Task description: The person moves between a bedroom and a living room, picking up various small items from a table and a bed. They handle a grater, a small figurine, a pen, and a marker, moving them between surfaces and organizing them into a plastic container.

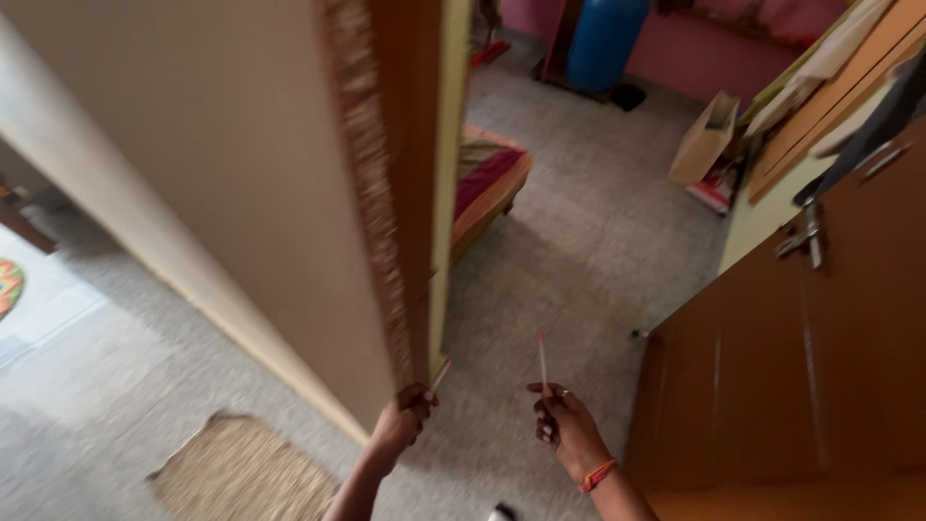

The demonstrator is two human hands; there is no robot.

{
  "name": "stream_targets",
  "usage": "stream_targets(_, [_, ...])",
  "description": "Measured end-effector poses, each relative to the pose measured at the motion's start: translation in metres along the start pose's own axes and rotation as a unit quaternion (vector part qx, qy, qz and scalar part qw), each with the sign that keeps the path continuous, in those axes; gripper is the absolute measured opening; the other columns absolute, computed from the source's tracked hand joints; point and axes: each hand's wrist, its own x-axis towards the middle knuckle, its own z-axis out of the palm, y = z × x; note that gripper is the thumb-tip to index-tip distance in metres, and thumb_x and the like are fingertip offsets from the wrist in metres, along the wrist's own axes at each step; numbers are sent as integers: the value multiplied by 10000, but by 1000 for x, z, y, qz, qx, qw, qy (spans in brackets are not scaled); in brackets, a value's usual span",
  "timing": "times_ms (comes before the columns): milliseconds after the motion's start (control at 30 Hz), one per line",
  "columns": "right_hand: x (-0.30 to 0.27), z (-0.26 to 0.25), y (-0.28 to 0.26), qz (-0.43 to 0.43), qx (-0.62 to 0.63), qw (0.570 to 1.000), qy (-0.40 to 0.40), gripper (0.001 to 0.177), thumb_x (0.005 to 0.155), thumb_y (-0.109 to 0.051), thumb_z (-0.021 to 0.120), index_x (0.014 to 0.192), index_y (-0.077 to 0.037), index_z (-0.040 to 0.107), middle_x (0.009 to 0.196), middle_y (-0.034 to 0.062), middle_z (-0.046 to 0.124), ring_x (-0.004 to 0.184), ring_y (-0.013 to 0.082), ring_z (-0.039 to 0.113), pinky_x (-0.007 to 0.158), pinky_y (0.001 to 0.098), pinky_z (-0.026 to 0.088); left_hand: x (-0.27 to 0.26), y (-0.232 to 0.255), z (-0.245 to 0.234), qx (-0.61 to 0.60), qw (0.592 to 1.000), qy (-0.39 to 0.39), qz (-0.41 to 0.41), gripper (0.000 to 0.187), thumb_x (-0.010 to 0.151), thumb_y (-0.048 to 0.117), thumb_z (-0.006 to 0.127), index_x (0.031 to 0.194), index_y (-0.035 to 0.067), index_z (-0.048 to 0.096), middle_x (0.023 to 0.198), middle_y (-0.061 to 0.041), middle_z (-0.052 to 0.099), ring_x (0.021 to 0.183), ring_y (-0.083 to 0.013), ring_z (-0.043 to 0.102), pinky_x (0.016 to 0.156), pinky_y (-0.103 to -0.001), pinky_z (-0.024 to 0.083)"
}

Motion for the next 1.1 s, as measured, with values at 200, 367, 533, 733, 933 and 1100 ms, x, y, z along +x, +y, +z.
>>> stream_targets(200, [56, -46, -121, 9, -85, 995, 53, 378, 1038, -372, 539, 1093, -12, 642, 696, 31, 436, 558, 140, 382, 536, 320, 402, 95, 55, 88, 0, 999, 24, -30, 175, 973, 221, 549, 944, 99, 670, 695, -12, 506, 529, -115, 393, 461, -294, 333])
stream_targets(367, [124, -105, -157, -35, -57, 997, 49, 377, 1022, -381, 569, 1032, -15, 656, 700, 23, 484, 569, 134, 438, 530, 309, 407, 165, 96, 160, 85, 995, -34, -50, 369, 1000, 452, 578, 873, 110, 637, 676, 9, 505, 528, -104, 408, 464, -282, 346])
stream_targets(533, [210, -171, -154, -57, -13, 997, 55, 335, 996, -324, 610, 1003, 2, 687, 748, 40, 595, 615, 152, 547, 550, 320, 471, 266, 131, 196, 72, 994, -67, -44, 406, 989, 473, 599, 820, 104, 600, 676, 20, 498, 530, -90, 424, 459, -280, 354])
stream_targets(733, [312, -224, -224, -41, -27, 992, 118, 274, 991, -239, 599, 1194, -60, 635, 734, 74, 602, 618, 178, 579, 560, 327, 505, 423, 206, 247, 117, 988, -96, -29, 497, 984, 542, 601, 765, 98, 566, 659, 21, 500, 540, -92, 464, 475, -287, 374])
stream_targets(933, [409, -230, -337, -99, -49, 981, 160, 321, 987, -143, 543, 1308, -128, 538, 798, 97, 677, 672, 179, 629, 594, 326, 512, 563, 293, 290, 170, 976, -110, 76, 558, 964, 564, 598, 684, 83, 558, 610, 30, 485, 557, -93, 434, 502, -319, 351])
stream_targets(1100, [476, -231, -399, -106, -9, 987, 119, 290, 967, -101, 556, 1254, -70, 581, 869, 79, 691, 717, 171, 654, 656, 333, 548, 646, 339, 308, 173, 972, -120, 102, 615, 969, 592, 590, 647, 72, 522, 612, 40, 431, 572, -88, 378, 514, -343, 315])
